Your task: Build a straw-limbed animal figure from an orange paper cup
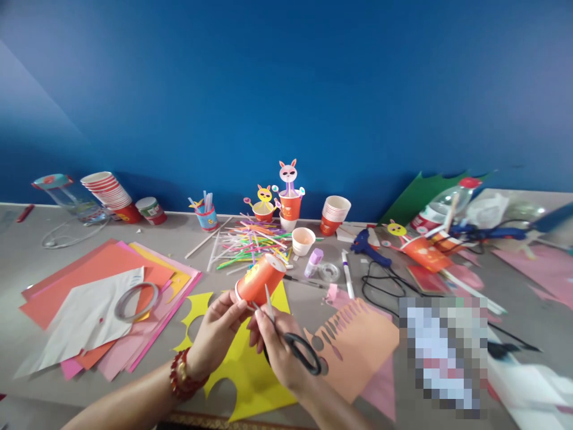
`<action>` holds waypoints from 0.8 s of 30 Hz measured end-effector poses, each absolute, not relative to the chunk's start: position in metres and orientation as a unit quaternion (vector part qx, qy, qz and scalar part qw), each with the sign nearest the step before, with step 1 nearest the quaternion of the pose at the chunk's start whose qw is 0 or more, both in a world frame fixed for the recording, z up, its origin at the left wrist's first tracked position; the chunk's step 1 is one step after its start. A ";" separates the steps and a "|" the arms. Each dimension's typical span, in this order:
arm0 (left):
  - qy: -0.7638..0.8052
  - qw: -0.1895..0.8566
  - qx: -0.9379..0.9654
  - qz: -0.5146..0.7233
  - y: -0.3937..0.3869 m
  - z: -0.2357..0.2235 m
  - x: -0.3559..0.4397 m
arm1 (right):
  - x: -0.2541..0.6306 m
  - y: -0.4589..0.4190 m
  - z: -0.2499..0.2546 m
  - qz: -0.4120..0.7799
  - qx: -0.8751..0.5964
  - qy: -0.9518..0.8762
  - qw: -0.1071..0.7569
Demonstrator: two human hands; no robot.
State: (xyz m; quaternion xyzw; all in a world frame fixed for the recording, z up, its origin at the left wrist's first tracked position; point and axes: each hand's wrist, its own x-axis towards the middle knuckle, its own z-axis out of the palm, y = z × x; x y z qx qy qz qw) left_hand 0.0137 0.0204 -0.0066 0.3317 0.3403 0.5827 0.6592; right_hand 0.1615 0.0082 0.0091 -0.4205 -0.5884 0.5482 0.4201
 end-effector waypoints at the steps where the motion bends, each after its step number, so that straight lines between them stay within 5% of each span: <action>1: 0.344 0.649 0.336 0.589 0.020 -0.006 0.013 | 0.160 0.009 0.007 0.572 -0.410 -0.568 0.427; 8: 0.377 0.590 0.391 0.598 0.013 -0.009 0.012 | 0.145 0.004 -0.006 0.664 -0.380 -0.441 0.469; 17: 0.388 0.591 0.404 0.581 0.014 -0.006 0.016 | 0.149 0.006 -0.009 0.580 -0.424 -0.504 0.479; 24: 0.340 0.615 0.442 0.557 0.018 0.003 0.015 | 0.160 0.007 -0.001 0.461 -0.469 -0.638 0.401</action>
